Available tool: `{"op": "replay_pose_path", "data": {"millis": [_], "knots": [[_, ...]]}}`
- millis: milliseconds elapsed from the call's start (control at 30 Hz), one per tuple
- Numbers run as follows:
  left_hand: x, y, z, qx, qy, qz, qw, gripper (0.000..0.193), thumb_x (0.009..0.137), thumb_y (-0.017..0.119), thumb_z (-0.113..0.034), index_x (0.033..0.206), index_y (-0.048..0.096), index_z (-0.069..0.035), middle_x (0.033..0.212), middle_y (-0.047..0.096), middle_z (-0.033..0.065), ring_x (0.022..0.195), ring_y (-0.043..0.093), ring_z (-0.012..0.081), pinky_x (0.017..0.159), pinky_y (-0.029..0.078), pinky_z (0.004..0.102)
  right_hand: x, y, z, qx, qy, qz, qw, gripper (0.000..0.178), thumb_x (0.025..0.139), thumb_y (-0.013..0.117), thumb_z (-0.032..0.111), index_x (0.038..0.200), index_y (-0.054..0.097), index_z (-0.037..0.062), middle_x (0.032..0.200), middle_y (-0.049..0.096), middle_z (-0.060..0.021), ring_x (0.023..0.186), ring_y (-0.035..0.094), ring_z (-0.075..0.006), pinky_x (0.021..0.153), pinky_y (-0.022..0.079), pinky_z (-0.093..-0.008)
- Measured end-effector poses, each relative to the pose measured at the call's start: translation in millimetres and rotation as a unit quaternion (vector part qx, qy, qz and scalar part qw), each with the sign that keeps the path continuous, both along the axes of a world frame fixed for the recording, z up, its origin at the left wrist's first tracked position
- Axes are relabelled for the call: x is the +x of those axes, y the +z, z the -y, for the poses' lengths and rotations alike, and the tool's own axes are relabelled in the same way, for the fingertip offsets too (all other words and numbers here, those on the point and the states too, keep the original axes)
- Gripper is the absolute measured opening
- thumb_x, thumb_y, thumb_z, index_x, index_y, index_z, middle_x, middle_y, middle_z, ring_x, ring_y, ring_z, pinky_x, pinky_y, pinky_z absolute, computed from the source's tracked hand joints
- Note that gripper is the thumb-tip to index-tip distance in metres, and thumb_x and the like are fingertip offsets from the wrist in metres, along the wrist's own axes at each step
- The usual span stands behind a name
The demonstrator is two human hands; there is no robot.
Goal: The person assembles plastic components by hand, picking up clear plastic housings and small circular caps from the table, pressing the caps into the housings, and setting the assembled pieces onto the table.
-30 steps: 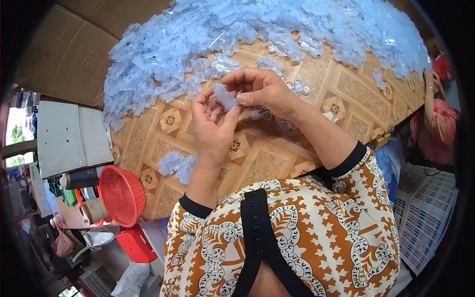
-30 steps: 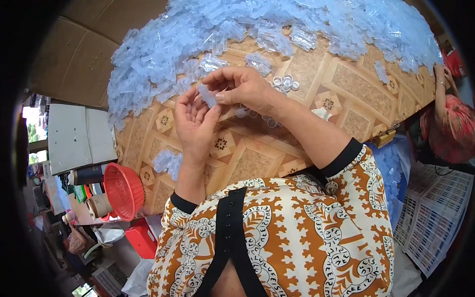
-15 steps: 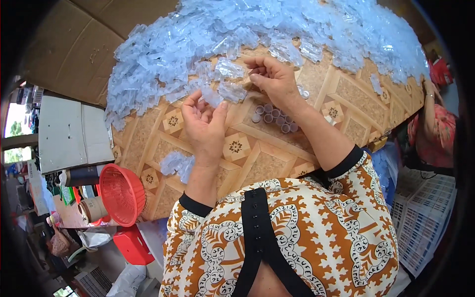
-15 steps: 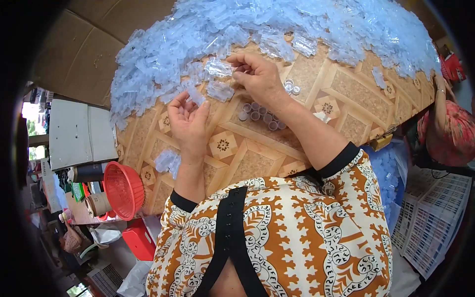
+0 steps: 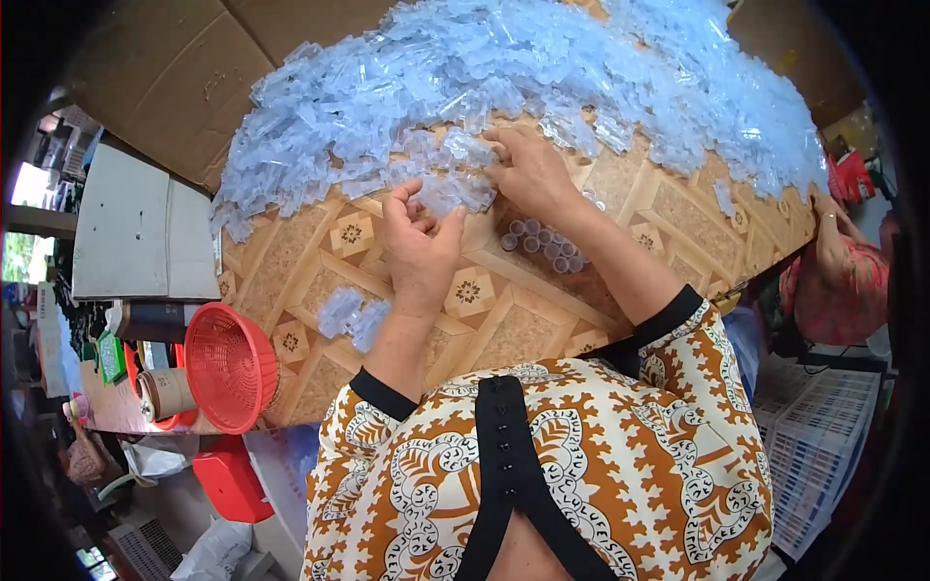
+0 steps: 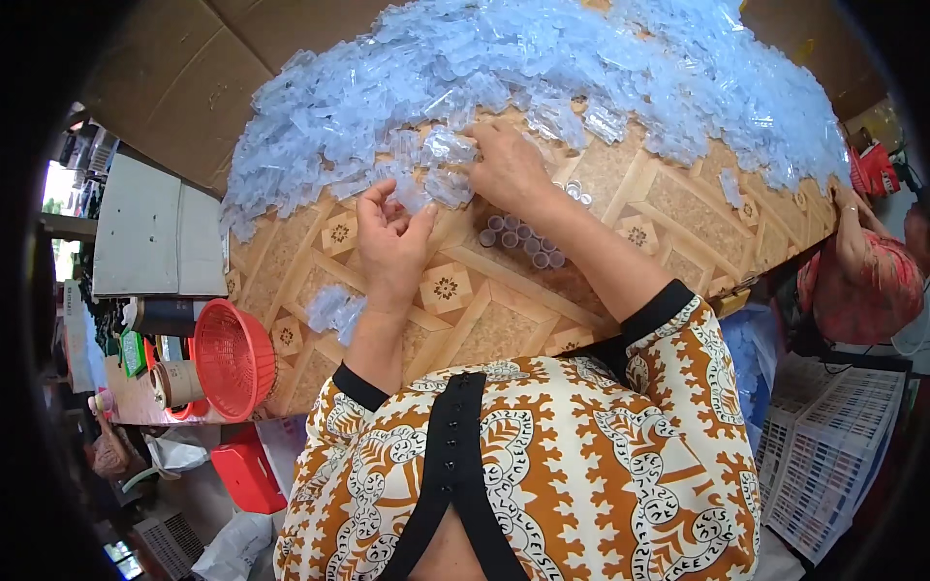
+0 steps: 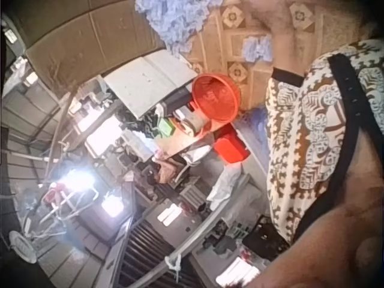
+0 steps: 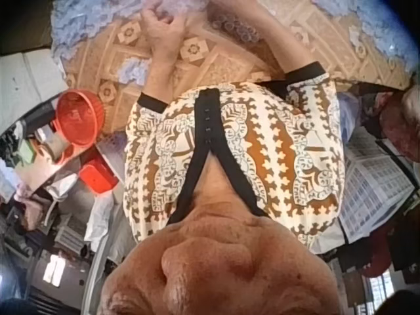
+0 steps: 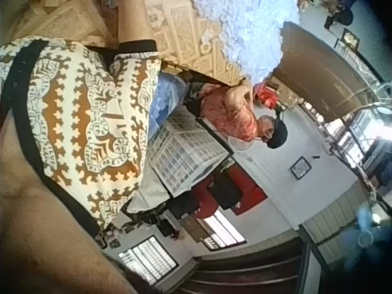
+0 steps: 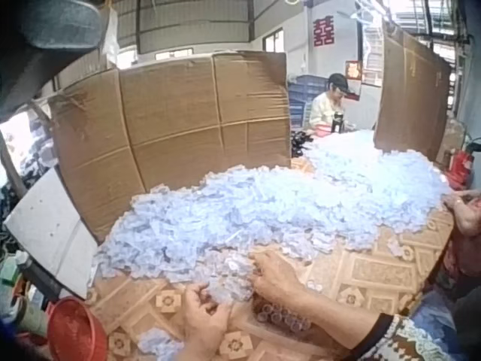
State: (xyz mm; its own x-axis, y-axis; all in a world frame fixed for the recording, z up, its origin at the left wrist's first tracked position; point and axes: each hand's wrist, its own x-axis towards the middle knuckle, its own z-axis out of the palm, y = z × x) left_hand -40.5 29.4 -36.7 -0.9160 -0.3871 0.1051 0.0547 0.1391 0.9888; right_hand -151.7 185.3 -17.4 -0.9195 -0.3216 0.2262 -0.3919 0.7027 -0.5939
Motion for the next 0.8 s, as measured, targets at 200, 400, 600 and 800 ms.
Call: {"op": "replay_pose_path", "data": {"millis": [200,400,600,800], "knots": [[3.8,10.0,-2.8,-0.032,-0.005,0.011,0.999,0.06,0.085,0.076,-0.005,0.135,0.043,0.001,0.118,0.047,0.015,0.09,0.057,0.0127,0.08,0.054,0.0257,-16.6,5.5,19.9,0.111,-0.001,-0.016,0.994,0.049,0.079,0.076,0.02,0.124,0.065,0.0063,0.116,0.067,-0.0162,0.106,0.065,-0.0331,0.09,0.05,-0.0435],[4.7,9.5,-3.6,0.013,-0.016,0.004,1.0,0.06,0.085,0.075,-0.003,0.135,0.043,0.001,0.117,0.049,0.0151,0.092,0.058,0.0138,0.079,0.055,0.0264,-15.7,-2.6,16.8,0.043,-0.022,-0.01,0.999,0.044,0.075,0.08,0.023,0.114,0.07,0.006,0.096,0.072,-0.0144,0.091,0.07,-0.0307,0.08,0.053,-0.0423],[6.0,8.4,-4.4,0.006,-0.024,-0.001,1.0,0.058,0.086,0.074,-0.001,0.134,0.042,0.002,0.117,0.05,0.015,0.094,0.06,0.0151,0.081,0.055,0.0263,-15.3,-6.9,8.8,-0.039,-0.032,-0.006,0.999,0.041,0.077,0.08,0.022,0.115,0.071,0.0068,0.092,0.073,-0.0133,0.082,0.07,-0.0244,0.074,0.054,-0.0368],[6.9,7.8,-5.0,0.044,-0.041,0.003,0.998,0.056,0.087,0.072,0.001,0.134,0.041,0.002,0.116,0.056,0.0151,0.101,0.063,0.0168,0.084,0.054,0.0267,-15.3,-1.9,-0.8,-0.094,-0.034,0.031,0.995,0.04,0.08,0.078,0.022,0.117,0.07,0.0069,0.091,0.073,-0.0123,0.081,0.07,-0.0231,0.072,0.054,-0.0365]]}}
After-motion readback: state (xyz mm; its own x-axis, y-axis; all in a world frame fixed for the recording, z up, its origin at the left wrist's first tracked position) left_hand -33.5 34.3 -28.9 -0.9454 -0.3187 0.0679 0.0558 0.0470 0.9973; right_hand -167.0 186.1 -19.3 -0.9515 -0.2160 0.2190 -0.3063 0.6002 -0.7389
